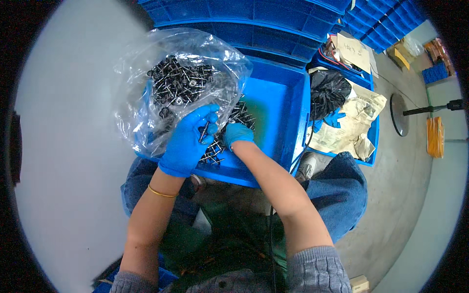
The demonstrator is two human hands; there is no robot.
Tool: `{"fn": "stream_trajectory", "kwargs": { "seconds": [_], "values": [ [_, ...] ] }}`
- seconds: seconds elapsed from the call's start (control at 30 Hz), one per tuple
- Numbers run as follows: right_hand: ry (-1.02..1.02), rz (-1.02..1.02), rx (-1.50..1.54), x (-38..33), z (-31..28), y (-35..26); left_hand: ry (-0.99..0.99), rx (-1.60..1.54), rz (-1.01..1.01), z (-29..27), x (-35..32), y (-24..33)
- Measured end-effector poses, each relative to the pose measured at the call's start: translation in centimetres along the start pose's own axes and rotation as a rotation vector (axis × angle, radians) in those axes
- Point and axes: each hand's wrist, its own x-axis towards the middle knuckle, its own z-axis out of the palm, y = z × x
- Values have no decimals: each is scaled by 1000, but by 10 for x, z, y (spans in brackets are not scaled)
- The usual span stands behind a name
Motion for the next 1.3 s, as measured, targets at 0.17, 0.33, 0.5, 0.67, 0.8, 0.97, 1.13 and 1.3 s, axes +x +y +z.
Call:
{"fn": "stream_trajectory", "kwargs": {
  "seconds": [0.17,0.33,0.5,0.67,0.8,0.97,1.13,1.3],
  "values": [
    [-175,-92,-299,-15,1,-6,5,13,-13,2,-1,4],
    [-154,-212,-470,-28,12,-4,9,-98,-142,4,-1,12],
    [-140,-229,-469,-40,-1,-2,-10,-48,-18,5,0,1],
    [-123,-224,137,-72,-47,19,78,-160,-183,6,-1,18],
    [-210,103,1449,-122,-103,16,66,-204,-326,17,-2,21],
    [-252,242,2063,-148,-109,10,-24,-186,-269,47,-6,24],
    [-299,241,2014,-149,-99,14,-68,-130,-236,45,-4,22],
    [-416,218,2078,-152,-101,9,-13,-156,-195,47,-8,27]
  ]
}}
